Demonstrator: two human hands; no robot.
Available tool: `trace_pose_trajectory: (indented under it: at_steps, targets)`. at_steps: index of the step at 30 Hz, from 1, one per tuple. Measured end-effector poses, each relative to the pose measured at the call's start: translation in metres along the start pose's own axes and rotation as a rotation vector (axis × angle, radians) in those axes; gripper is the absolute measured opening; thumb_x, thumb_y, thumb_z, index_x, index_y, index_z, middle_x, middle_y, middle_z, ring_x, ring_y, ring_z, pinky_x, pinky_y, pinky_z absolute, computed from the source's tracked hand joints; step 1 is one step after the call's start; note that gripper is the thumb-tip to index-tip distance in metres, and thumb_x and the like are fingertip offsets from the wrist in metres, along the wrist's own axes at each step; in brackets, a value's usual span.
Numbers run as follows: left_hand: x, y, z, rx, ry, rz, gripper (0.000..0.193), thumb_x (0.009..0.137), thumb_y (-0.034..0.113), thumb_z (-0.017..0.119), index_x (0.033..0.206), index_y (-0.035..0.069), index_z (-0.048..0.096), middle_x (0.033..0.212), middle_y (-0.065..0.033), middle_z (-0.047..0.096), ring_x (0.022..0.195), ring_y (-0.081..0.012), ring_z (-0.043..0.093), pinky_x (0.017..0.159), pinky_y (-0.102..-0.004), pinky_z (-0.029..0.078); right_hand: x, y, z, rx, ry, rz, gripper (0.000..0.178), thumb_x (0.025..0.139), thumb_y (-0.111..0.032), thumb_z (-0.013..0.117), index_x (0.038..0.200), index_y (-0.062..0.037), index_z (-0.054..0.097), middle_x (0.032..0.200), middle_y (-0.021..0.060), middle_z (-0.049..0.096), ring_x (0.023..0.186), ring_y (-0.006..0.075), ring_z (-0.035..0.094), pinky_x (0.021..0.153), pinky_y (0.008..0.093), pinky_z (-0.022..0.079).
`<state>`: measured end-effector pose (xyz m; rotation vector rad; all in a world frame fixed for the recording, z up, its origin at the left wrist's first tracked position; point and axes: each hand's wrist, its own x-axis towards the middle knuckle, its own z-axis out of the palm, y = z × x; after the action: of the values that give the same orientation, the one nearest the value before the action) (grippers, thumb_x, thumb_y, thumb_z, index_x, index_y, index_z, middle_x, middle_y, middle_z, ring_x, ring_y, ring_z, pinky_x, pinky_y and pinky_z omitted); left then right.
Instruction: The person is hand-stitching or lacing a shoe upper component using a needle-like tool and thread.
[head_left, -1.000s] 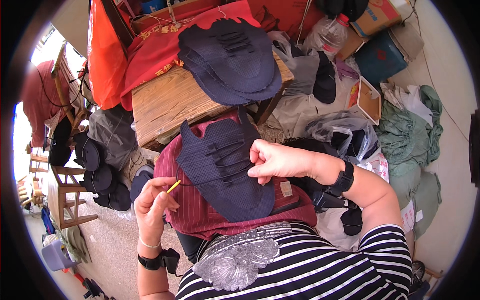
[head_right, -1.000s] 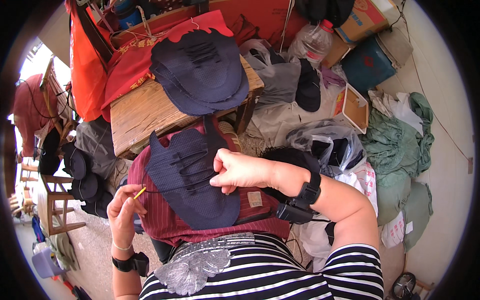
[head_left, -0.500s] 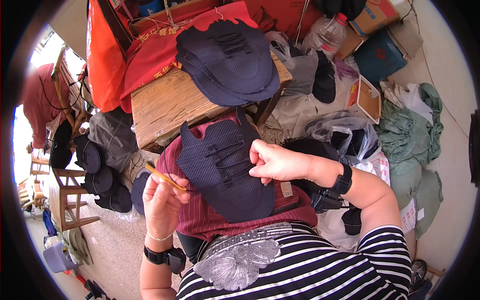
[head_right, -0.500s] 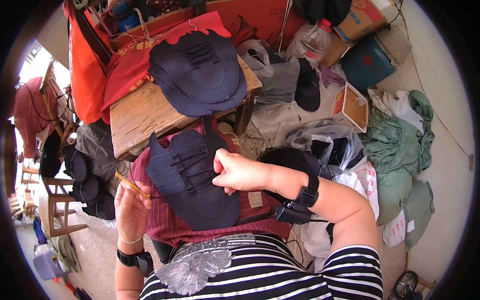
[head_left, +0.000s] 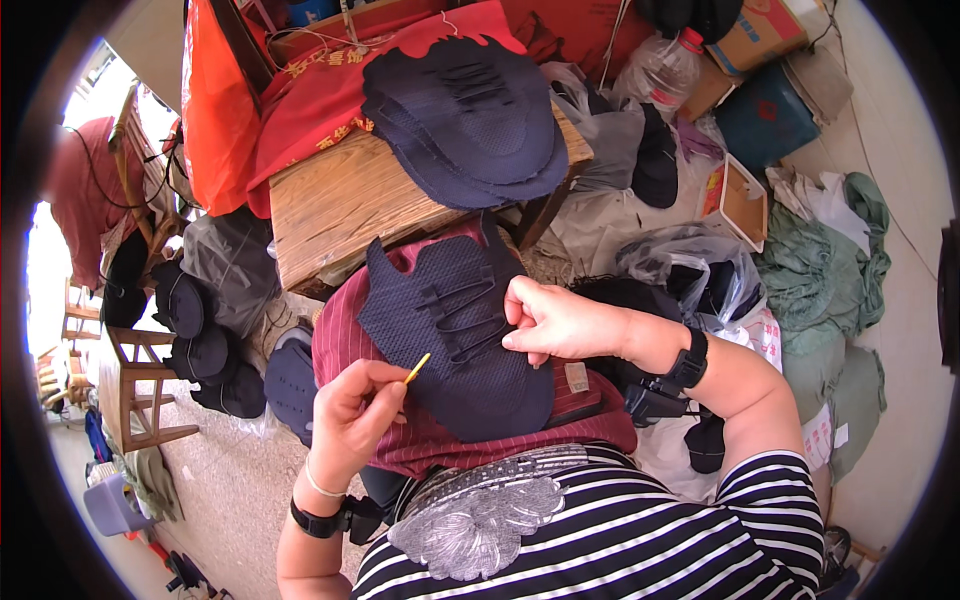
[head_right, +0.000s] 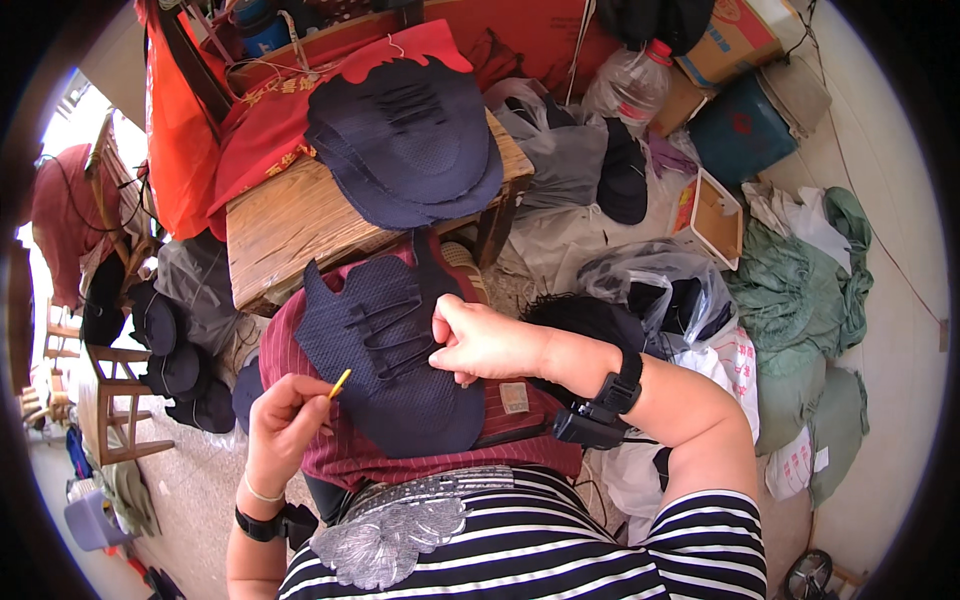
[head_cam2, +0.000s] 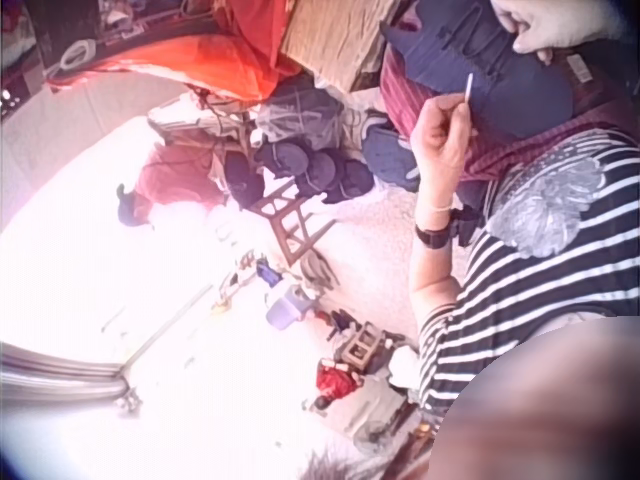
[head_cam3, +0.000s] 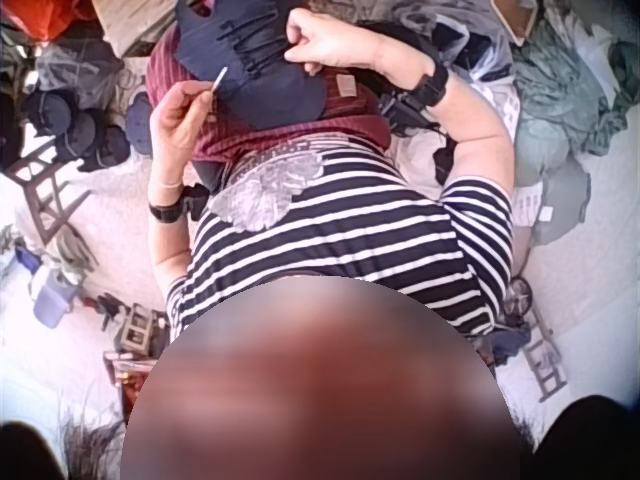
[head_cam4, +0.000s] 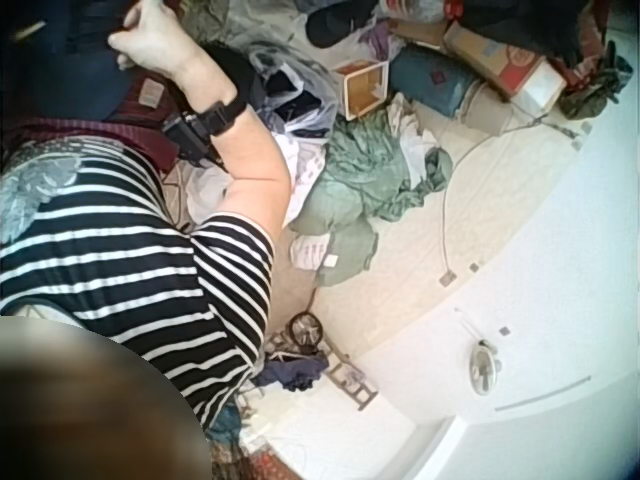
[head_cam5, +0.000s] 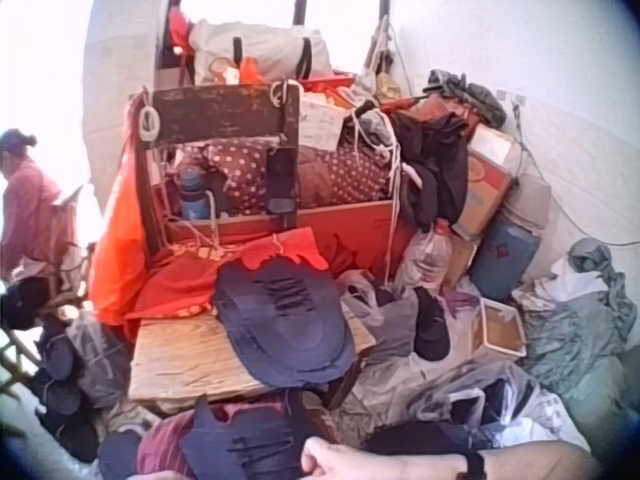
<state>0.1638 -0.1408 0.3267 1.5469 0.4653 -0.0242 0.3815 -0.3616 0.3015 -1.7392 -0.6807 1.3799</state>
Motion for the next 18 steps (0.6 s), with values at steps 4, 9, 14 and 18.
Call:
trace_pose_trajectory:
  at_steps: [4,9,14,18]
  targets:
    - [0.009,-0.006,0.012,0.270,0.058,0.072,0.005,0.097,0.001,0.064,0.099,-0.001,0.068,0.075,0.0010,0.064,0.063,-0.0039,0.057,0.057,-0.0205,0.045,0.001,-0.001,0.002,-0.011,0.009,-0.024,0.029,0.094,-0.011,0.067,0.101,0.0004,0.041,0.079,0.0089,0.060,0.066,0.0148,0.066,0.058,0.0303,0.056]
    - [0.019,-0.012,0.020,0.510,0.116,0.222,0.004,0.094,-0.001,0.066,0.097,0.000,0.068,0.074,-0.0011,0.062,0.062,-0.0065,0.057,0.056,-0.0236,0.045,-0.001,0.004,-0.001,0.058,-0.003,-0.004,0.030,0.098,-0.017,0.069,0.104,-0.0025,0.044,0.084,0.0055,0.060,0.068,0.0116,0.065,0.061,0.0264,0.053]
    - [0.024,-0.011,0.024,0.674,0.193,0.368,0.007,0.087,-0.002,0.070,0.093,0.001,0.070,0.071,-0.0062,0.060,0.064,-0.0162,0.058,0.060,-0.0298,0.046,-0.003,0.006,-0.001,0.055,0.012,-0.025,0.030,0.097,-0.016,0.069,0.103,-0.0015,0.044,0.083,0.0061,0.060,0.067,0.0123,0.066,0.060,0.0275,0.054]
    - [0.032,-0.007,0.023,0.708,0.191,0.506,0.007,0.084,-0.001,0.072,0.091,0.002,0.072,0.072,-0.0073,0.061,0.069,-0.0221,0.057,0.064,-0.0343,0.046,-0.005,0.006,-0.001,0.042,0.034,-0.040,0.030,0.095,-0.014,0.069,0.102,-0.0004,0.043,0.080,0.0074,0.060,0.068,0.0139,0.067,0.060,0.0292,0.056]
